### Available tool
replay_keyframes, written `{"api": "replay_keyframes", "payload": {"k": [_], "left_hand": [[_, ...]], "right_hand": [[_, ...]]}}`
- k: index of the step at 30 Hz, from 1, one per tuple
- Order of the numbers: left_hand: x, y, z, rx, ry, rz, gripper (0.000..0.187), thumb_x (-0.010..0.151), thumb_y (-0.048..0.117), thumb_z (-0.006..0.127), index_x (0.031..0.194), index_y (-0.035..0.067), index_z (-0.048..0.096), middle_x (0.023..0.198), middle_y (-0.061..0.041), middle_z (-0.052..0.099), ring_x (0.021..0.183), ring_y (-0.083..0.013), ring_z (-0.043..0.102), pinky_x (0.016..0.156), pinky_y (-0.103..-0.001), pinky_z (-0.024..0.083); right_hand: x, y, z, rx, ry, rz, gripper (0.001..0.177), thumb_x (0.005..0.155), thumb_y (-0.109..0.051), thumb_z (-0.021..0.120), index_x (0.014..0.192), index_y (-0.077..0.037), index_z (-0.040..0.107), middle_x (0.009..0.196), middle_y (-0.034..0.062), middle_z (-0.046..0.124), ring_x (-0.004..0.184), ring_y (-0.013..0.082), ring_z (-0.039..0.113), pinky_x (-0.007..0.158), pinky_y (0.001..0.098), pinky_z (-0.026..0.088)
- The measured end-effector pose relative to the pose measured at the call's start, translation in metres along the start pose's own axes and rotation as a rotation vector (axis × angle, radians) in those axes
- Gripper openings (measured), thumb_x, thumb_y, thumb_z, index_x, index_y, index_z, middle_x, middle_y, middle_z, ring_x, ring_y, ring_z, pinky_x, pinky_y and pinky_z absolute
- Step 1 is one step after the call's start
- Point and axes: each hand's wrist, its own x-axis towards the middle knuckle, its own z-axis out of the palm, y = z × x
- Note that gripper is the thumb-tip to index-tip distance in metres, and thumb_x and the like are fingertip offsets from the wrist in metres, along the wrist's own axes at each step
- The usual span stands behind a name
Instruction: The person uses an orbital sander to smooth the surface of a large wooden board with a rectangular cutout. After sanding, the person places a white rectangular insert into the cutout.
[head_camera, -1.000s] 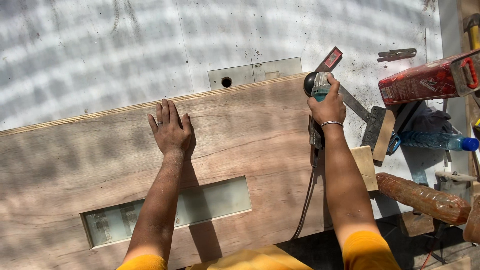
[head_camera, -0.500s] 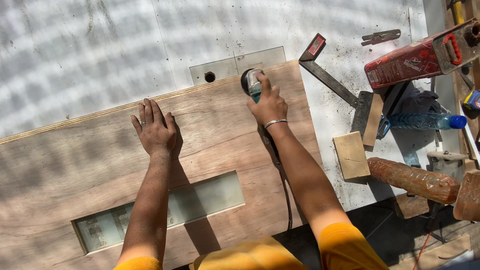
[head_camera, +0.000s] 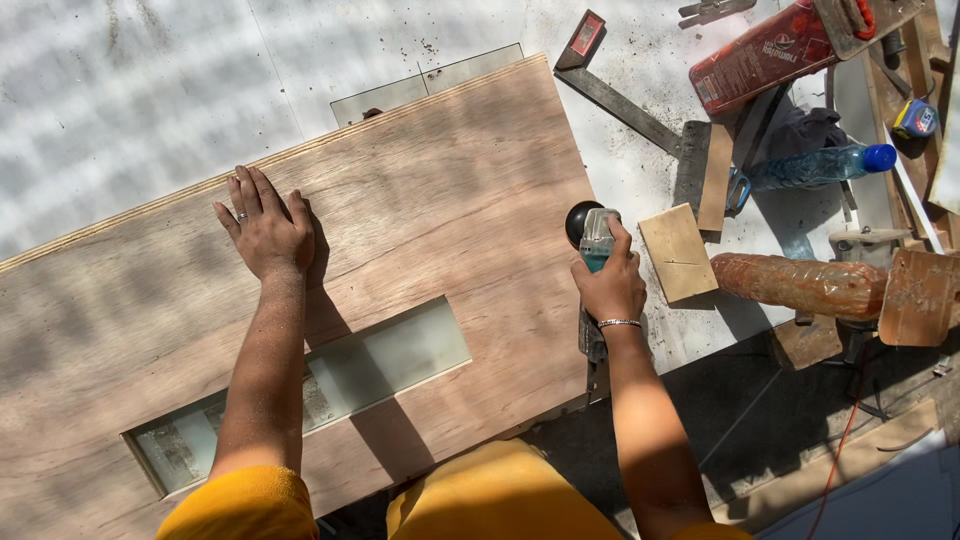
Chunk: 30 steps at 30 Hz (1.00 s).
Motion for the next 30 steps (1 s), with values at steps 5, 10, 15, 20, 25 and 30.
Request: {"api": "replay_keyframes", "payload": {"k": [5,10,15,20,25,30], "left_hand": [[-0.001,0.0,-0.004,-0.019,-0.025,0.005,0.073,0.111,0.053,0.047,0.162,0.003,0.035,0.166,-0.021,0.031,0.154,-0.0361,0.024,0.121,-0.06,0.006],[-0.007,0.016,-0.017,-0.008,-0.077,-0.064,0.078,0.11,0.059,0.042,0.164,0.005,0.03,0.169,-0.019,0.027,0.156,-0.0335,0.02,0.124,-0.059,0.001],[-0.022,0.024,-0.017,0.004,-0.091,-0.141,0.078,0.108,0.059,0.036,0.166,0.008,0.025,0.173,-0.014,0.02,0.159,-0.0309,0.013,0.127,-0.059,-0.003],[-0.021,0.019,-0.01,0.032,0.016,-0.144,0.063,0.106,0.041,0.043,0.161,0.009,0.038,0.168,-0.01,0.034,0.157,-0.0266,0.025,0.128,-0.055,0.006],[-0.014,0.003,0.01,0.062,0.06,-0.208,0.059,0.108,0.038,0.029,0.159,0.012,0.038,0.168,-0.006,0.031,0.157,-0.0228,0.027,0.129,-0.054,0.007],[-0.036,0.019,-0.005,0.043,-0.09,-0.219,0.062,0.107,0.043,0.028,0.162,0.015,0.03,0.171,-0.002,0.024,0.159,-0.0152,0.018,0.131,-0.044,0.007]], "right_hand": [[-0.07,0.077,0.003,0.025,0.021,0.182,0.085,0.083,-0.041,0.061,0.16,-0.036,0.027,0.135,0.0253,0.054,0.123,0.0535,0.057,0.106,0.0613,0.041],[-0.086,0.096,0.02,0.019,0.005,0.197,0.089,0.083,-0.044,0.064,0.161,-0.04,0.022,0.137,0.0238,0.052,0.125,0.0515,0.057,0.109,0.0605,0.039],[-0.023,-0.004,0.018,0.012,-0.022,0.025,0.084,0.086,-0.037,0.064,0.16,-0.037,0.024,0.133,0.0262,0.053,0.12,0.0564,0.058,0.105,0.0627,0.042],[0.093,-0.084,0.049,-0.122,0.015,-0.264,0.081,0.085,-0.044,0.065,0.156,-0.04,0.025,0.13,0.0242,0.055,0.118,0.0546,0.06,0.103,0.0622,0.044],[0.071,-0.178,0.073,-0.214,-0.063,-0.508,0.079,0.084,-0.039,0.063,0.154,-0.031,0.027,0.129,0.0308,0.057,0.114,0.0555,0.059,0.099,0.0605,0.043],[-0.004,-0.181,0.073,-0.24,-0.095,-0.567,0.075,0.082,-0.033,0.063,0.151,-0.031,0.033,0.128,0.0329,0.059,0.113,0.0587,0.056,0.095,0.0631,0.043]]}}
